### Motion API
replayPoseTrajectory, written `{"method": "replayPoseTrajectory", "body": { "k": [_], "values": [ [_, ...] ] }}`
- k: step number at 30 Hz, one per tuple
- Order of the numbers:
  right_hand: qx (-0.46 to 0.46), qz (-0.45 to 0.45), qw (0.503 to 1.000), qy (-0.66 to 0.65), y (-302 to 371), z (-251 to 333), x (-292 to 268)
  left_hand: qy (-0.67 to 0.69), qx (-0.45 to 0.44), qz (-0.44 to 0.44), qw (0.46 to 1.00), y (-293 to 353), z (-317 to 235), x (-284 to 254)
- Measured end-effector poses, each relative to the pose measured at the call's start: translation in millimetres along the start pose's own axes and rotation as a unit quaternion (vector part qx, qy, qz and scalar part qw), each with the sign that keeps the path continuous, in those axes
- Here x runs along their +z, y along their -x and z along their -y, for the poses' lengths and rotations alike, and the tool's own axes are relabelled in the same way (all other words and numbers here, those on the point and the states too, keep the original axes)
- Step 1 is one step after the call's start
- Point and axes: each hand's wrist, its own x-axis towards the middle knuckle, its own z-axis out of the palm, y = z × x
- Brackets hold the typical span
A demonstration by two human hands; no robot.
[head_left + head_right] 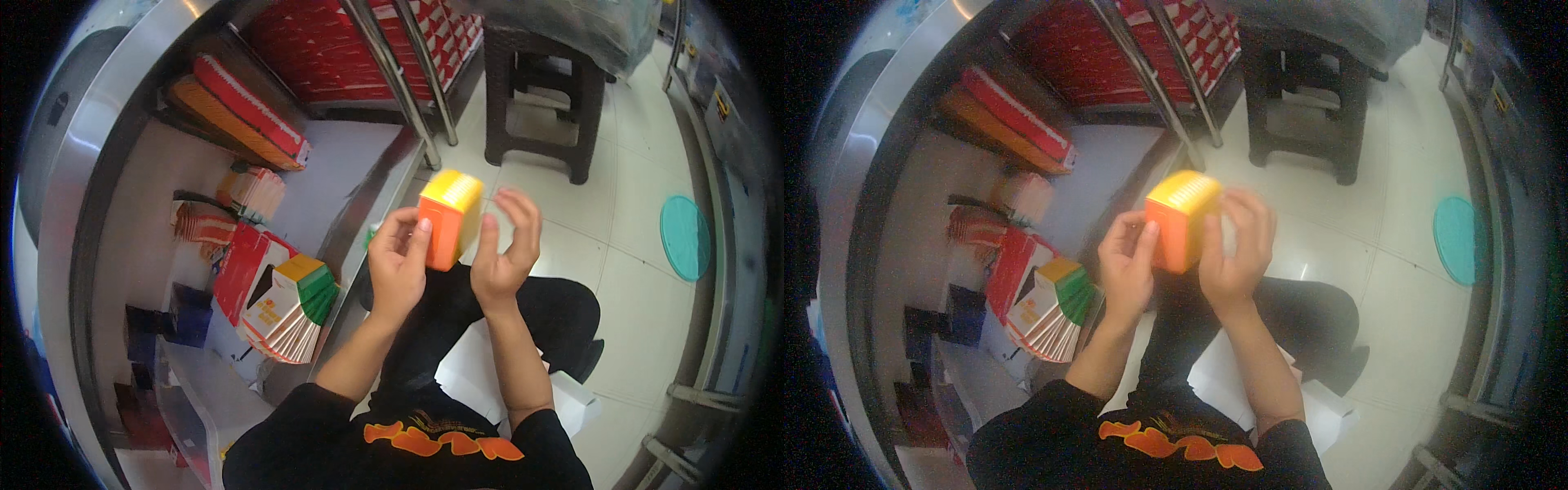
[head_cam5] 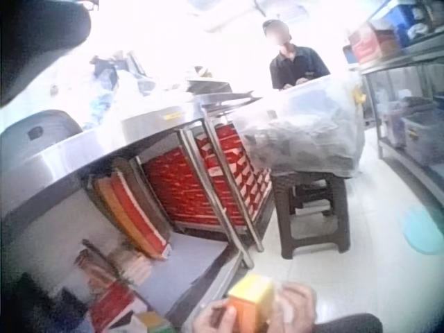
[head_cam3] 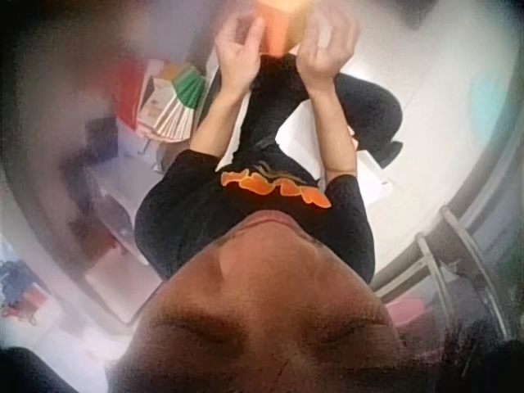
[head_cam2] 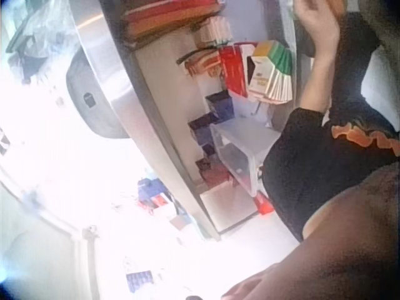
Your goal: The person assembles small rectangular boxes from flat paper sheets. They fold the sheets along pre-printed lines, tuck flaps into slots, and form the box shape. The person handles multiple boxes one at a time, stacking completed boxes on a nearby shelf.
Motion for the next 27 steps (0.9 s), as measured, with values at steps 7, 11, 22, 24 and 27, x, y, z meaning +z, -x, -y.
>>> {"method": "replayPoseTrajectory", "body": {
  "k": [7,11,22,24,27],
  "values": [
    [-0.019,0.165,0.986,0.003,24,15,17,0.096,-0.017,0.001,0.995,-2,3,-4],
    [-0.02,0.153,0.988,-0.006,29,9,17,-0.01,0.051,0.016,0.999,0,3,-6],
    [0.157,0.149,0.966,-0.14,15,18,11,0.079,-0.035,0.012,0.996,-8,5,-20],
    [0.17,0.157,0.965,-0.12,18,14,6,0.111,-0.067,0.023,0.991,-8,9,-21],
    [0.173,0.148,0.968,-0.101,19,16,5,0.163,-0.072,0.034,0.983,-7,18,-19]
  ]
}}
